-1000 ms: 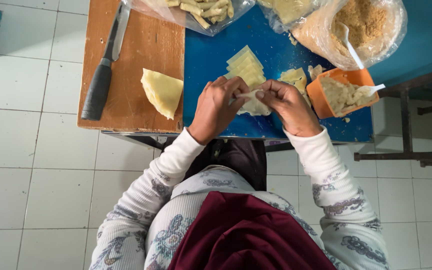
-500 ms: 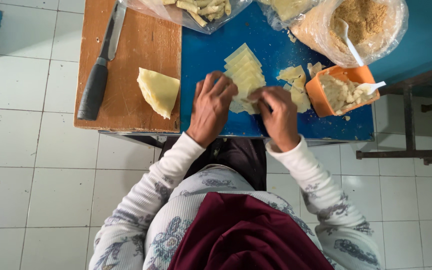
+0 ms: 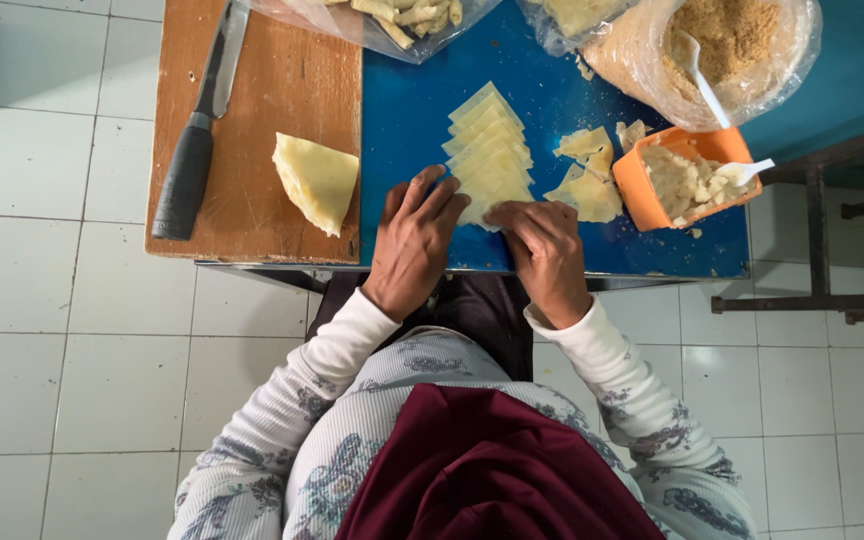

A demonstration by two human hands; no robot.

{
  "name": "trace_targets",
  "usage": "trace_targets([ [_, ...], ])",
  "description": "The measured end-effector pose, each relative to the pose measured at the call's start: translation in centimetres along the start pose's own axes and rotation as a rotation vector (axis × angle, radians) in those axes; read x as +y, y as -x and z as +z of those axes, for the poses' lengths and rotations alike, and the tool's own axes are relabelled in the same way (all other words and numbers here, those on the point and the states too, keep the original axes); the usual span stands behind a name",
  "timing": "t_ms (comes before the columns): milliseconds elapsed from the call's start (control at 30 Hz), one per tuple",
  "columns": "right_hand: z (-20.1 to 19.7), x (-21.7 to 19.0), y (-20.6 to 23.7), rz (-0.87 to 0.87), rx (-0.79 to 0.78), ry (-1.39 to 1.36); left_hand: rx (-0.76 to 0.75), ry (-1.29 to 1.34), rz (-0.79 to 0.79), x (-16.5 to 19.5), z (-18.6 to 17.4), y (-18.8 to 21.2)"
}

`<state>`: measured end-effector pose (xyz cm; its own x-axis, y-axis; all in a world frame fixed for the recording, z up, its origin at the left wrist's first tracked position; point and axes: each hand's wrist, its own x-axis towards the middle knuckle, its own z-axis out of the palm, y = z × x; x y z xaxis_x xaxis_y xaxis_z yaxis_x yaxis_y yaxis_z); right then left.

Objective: The person sits at a small blue table folding thin square pastry sheets around a scoop of filling. They spoon filling from an orange container onto a wrapper, fold the wrapper over the filling by hand into a roll, stack the finished rolls on the table, and place them into a plastic bag of completed rolls.

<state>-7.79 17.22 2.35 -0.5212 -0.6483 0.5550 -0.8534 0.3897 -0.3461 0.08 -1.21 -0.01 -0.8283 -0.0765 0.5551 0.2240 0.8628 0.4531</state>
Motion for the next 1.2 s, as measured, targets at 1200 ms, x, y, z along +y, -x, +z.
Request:
trace_targets([
  [1200, -11.4, 8.7, 4.2, 0.35, -0.09, 0.403, -0.182, -0.193, 0.06, 0.8, 2.2, 1.8],
])
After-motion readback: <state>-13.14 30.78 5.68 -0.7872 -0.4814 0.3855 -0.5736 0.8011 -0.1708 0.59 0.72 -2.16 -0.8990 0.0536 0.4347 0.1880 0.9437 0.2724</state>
